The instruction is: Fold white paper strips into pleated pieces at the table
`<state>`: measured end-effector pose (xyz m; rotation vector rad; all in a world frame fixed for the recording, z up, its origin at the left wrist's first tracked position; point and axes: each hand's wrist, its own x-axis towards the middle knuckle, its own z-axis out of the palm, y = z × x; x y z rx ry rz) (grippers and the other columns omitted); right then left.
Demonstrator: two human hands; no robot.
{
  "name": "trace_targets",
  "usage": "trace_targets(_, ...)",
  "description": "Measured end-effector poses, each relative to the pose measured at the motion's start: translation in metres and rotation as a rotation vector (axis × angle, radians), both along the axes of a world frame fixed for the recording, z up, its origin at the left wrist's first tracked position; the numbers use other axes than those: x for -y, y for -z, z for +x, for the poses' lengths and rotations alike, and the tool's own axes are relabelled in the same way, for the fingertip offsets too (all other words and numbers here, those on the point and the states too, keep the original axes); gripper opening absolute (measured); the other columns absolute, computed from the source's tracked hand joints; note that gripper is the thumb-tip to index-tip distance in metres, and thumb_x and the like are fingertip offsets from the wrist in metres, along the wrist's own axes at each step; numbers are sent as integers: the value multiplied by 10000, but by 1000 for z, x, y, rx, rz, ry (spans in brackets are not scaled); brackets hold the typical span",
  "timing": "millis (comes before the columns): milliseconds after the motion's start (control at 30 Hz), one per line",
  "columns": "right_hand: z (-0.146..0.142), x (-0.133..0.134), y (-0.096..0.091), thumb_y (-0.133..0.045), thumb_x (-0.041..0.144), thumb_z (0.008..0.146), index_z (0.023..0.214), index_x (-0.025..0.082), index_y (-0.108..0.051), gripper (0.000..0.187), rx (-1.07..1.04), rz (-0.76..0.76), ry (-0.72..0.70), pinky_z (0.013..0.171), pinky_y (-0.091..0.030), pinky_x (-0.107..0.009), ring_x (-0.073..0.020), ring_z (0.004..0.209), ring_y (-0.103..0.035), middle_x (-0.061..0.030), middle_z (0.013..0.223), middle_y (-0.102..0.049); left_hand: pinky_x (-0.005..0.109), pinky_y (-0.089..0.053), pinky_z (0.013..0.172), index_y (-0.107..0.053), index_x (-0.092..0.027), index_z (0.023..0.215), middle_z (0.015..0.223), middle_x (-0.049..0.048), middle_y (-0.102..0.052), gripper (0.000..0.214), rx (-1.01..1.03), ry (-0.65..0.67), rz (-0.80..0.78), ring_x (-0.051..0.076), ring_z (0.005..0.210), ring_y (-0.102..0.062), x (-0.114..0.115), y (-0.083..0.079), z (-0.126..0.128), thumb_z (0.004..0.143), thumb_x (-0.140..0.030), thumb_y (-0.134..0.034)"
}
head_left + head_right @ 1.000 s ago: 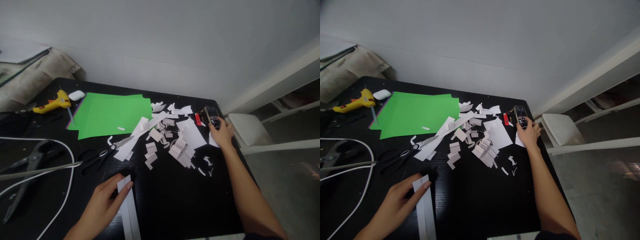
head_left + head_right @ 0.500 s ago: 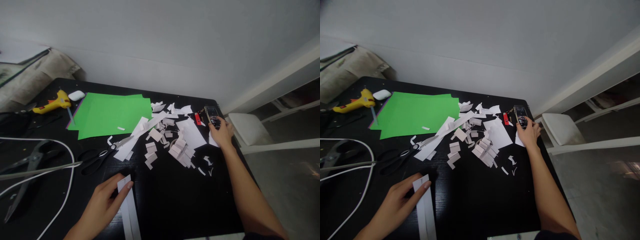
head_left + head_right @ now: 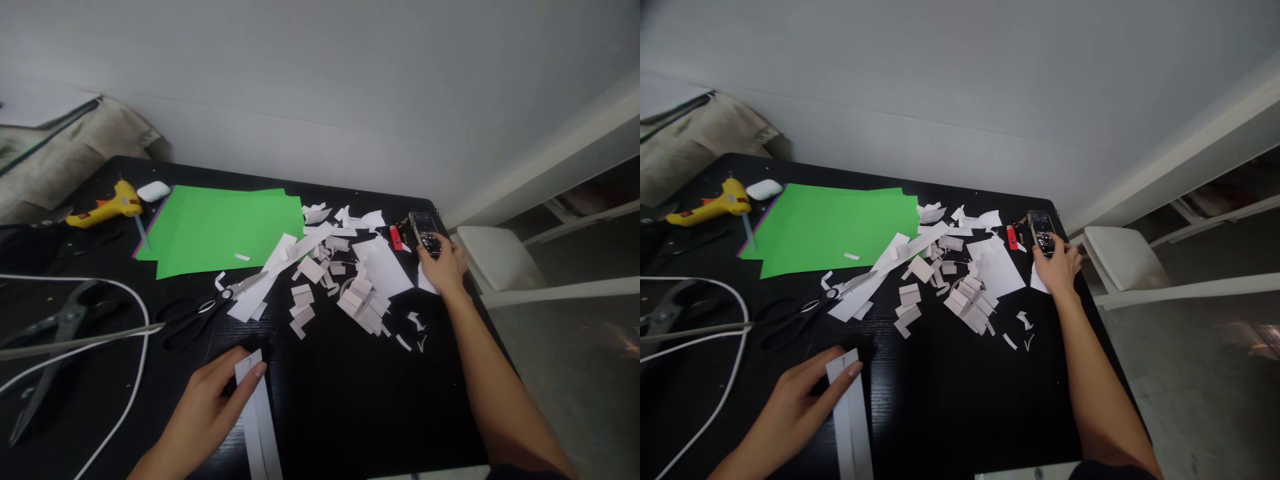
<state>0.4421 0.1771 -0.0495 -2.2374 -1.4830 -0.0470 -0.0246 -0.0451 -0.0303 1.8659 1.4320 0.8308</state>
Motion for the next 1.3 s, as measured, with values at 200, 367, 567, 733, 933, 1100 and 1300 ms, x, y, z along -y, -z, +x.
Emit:
trace_targets(200, 0, 0, 0, -583, 519, 863, 1426, 279, -556, 613, -2, 0, 1, 1076, -349, -625, -407, 1246, -432, -156, 1280, -495, 201, -477, 592, -583, -207, 824, 717, -34, -565, 215, -1, 2, 0, 111, 619, -590, 1, 0, -1, 1023, -288, -578)
trace_targets(367, 0, 0, 0, -577, 519, 870, 1421, 288, -552, 598, -3, 1, 0, 1068, -352, -637, -405, 1236, -437, -152, 1274, -498, 199, -470, 571, -586, -206, 810, 698, -35, -552, 231, -1, -3, -3, 111, 596, -575, 0, 0, -1, 1022, -296, -573)
trace_targets(567, -1, 0, -1, -558, 536, 874, 1434, 291, -571, 612, 11, -23, 7, 1078, -358, -622, -403, 1259, -439, -155, 1298, -497, 197, -479, 583, -610, -199, 813, 705, -24, -581, 214, -3, -18, 1, 116, 612, -591, 1, 1, -1, 1007, -289, -592)
trace_targets(733, 0, -1, 1, -538, 544, 884, 1447, 269, -561, 627, 22, -27, 13, 1083, -350, -626, -407, 1263, -423, -166, 1303, -485, 205, -493, 608, -626, -203, 843, 728, -16, -602, 189, -3, -11, -5, 122, 635, -608, 2, 3, -2, 1009, -286, -591)
trace_targets(933, -1, -1, 0, -550, 563, 855, 1478, 228, -511, 709, 7, -34, 24, 1095, -344, -625, -426, 1293, -428, -191, 1350, -490, 212, -489, 585, -615, -203, 812, 706, -13, -592, 229, -3, -17, -13, 129, 615, -594, 1, 2, -1, 1010, -313, -587)
trace_targets(1100, -2, 0, -3, -563, 561, 843, 1493, 226, -485, 735, -6, -28, 21, 1095, -339, -634, -446, 1317, -434, -208, 1378, -504, 209, -484, 574, -596, -201, 787, 685, -18, -577, 251, -10, -20, -14, 126, 599, -586, 0, 0, 0, 1012, -312, -578)
trace_targets(1300, -1, 0, -1, -559, 555, 848, 1472, 206, -476, 720, 1, -12, 14, 1075, -338, -645, -454, 1304, -426, -225, 1372, -502, 207, -461, 556, -575, -206, 788, 675, -33, -536, 247, -4, -13, 9, 114, 575, -560, 0, -1, 0, 1018, -295, -573)
